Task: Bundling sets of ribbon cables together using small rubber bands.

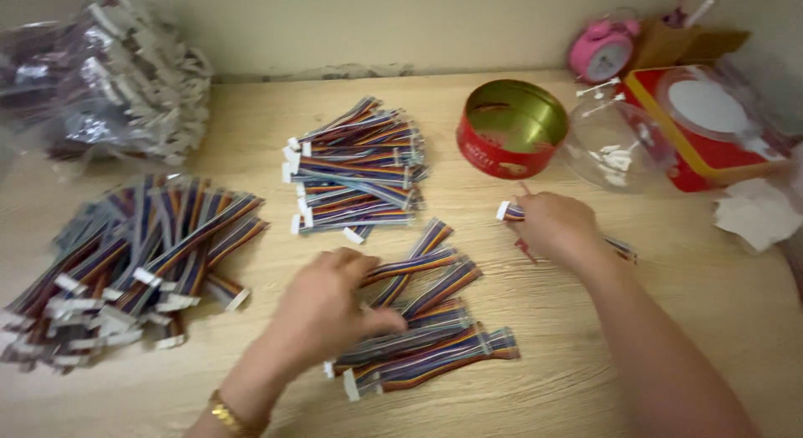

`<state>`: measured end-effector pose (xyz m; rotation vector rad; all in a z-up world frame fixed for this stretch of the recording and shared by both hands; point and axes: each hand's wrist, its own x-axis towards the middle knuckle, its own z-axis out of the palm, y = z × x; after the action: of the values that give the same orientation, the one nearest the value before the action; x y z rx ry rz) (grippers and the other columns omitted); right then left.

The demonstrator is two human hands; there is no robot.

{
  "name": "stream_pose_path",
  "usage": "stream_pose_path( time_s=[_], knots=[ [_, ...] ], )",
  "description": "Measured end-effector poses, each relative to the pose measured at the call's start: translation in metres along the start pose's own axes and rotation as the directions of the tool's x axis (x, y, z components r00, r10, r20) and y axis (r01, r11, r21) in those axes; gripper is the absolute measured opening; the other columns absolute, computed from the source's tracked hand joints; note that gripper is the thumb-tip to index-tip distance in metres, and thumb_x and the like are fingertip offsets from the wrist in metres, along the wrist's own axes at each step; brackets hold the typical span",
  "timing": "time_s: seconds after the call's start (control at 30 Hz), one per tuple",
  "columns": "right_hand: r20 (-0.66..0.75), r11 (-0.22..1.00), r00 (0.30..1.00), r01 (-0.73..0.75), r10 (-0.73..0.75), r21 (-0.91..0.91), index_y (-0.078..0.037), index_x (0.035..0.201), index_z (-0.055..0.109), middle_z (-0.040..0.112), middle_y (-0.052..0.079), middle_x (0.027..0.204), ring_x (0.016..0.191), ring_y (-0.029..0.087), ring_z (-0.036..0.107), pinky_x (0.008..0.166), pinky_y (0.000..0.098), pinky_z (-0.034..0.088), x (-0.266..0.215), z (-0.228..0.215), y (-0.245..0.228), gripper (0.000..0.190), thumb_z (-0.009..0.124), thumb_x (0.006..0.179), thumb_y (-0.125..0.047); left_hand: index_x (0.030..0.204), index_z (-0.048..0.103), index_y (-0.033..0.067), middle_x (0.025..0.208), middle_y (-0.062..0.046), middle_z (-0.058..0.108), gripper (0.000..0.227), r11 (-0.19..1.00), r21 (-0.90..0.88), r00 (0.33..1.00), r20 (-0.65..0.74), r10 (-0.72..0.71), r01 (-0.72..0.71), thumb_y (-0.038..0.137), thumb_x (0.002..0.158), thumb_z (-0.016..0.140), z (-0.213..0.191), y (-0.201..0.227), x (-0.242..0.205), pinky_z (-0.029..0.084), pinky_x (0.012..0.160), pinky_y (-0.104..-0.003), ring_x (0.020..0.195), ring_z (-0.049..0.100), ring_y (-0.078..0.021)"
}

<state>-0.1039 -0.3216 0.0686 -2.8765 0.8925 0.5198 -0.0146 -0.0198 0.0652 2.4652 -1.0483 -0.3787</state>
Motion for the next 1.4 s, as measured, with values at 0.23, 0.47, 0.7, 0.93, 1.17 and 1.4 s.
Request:
stream_pose_path(
  time_s=[0.23, 0.47, 0.7, 0.93, 1.17, 1.4],
  knots=[
    [-0.292, 0.983, 0.956, 0.061, -0.008, 0.171, -0.011, 0.119, 0.065, 0.073, 0.010, 0.097, 0.089, 0.031, 0.071, 0.076, 0.0470, 0.055, -0.014, 0.002, 0.001, 0.032, 0.059, 0.099, -0.036, 0.143, 0.053, 0.0072, 0.134, -0.013, 0.061, 0.088, 0.994, 0.070, 0.996, 0.049, 0.076, -0.080, 0.051, 0.073, 0.083, 0.020, -0.001, -0.003, 0.042, 0.101, -0.046, 0.124, 0.053, -0.0310],
    [-0.214, 0.780, 0.976, 0.107, 0.035, 0.617, -0.005, 0.115, 0.064, 0.072, 0.015, 0.082, 0.069, 0.020, 0.071, 0.059, 0.0359, 0.055, -0.065, -0.020, -0.023, 0.022, 0.064, 0.098, -0.020, 0.124, 0.068, 0.0114, 0.111, -0.014, 0.070, 0.040, 0.981, 0.103, 0.979, -0.103, 0.176, -0.166, 0.019, 0.085, 0.070, 0.039, -0.023, 0.012, 0.050, 0.094, -0.046, 0.107, 0.063, -0.0346],
    [-0.422, 0.649, 0.907, 0.324, -0.006, 0.688, -0.008, 0.130, 0.065, 0.073, 0.007, 0.093, 0.077, 0.012, 0.070, 0.068, 0.0290, 0.057, -0.074, -0.003, -0.015, 0.038, 0.069, 0.093, -0.014, 0.129, 0.066, 0.0035, 0.105, -0.017, 0.068, 0.035, 0.969, 0.011, 0.933, -0.269, 0.241, -0.247, 0.004, 0.096, 0.057, 0.010, -0.004, -0.026, 0.050, 0.092, -0.045, 0.101, 0.063, -0.0358],
    [-0.580, 0.736, 0.801, 0.481, -0.148, 0.477, 0.000, 0.127, 0.063, 0.073, 0.010, 0.104, 0.091, 0.014, 0.070, 0.077, 0.0312, 0.056, -0.081, 0.018, -0.008, 0.039, 0.072, 0.092, -0.016, 0.135, 0.061, 0.0069, 0.114, -0.017, 0.066, 0.043, 0.989, 0.041, 0.981, -0.126, 0.149, -0.145, 0.019, 0.094, 0.063, 0.007, -0.029, -0.063, 0.045, 0.103, -0.047, 0.115, 0.059, -0.0343],
    [0.077, 0.545, 0.991, -0.006, -0.107, 0.839, -0.002, 0.128, 0.057, 0.072, 0.013, 0.121, 0.099, 0.020, 0.071, 0.086, 0.0363, 0.060, -0.085, 0.046, -0.001, 0.032, 0.053, 0.103, -0.022, 0.156, 0.036, 0.0048, 0.158, -0.024, 0.036, 0.066, 0.967, -0.222, 0.945, -0.273, -0.181, 0.122, 0.044, 0.103, 0.045, 0.026, -0.065, -0.079, 0.025, 0.121, -0.050, 0.153, 0.024, -0.0396],
    [0.138, 0.546, 0.977, -0.028, -0.162, 0.837, -0.007, 0.133, 0.057, 0.068, 0.016, 0.125, 0.116, 0.023, 0.065, 0.103, 0.0382, 0.052, -0.086, 0.049, -0.033, 0.037, 0.051, 0.100, -0.022, 0.160, 0.017, -0.0009, 0.166, -0.029, 0.018, 0.079, 0.949, -0.277, 0.939, -0.258, -0.226, 0.152, 0.054, 0.105, 0.033, 0.056, -0.043, -0.078, 0.013, 0.123, -0.054, 0.155, 0.006, -0.0442]
  ],
)
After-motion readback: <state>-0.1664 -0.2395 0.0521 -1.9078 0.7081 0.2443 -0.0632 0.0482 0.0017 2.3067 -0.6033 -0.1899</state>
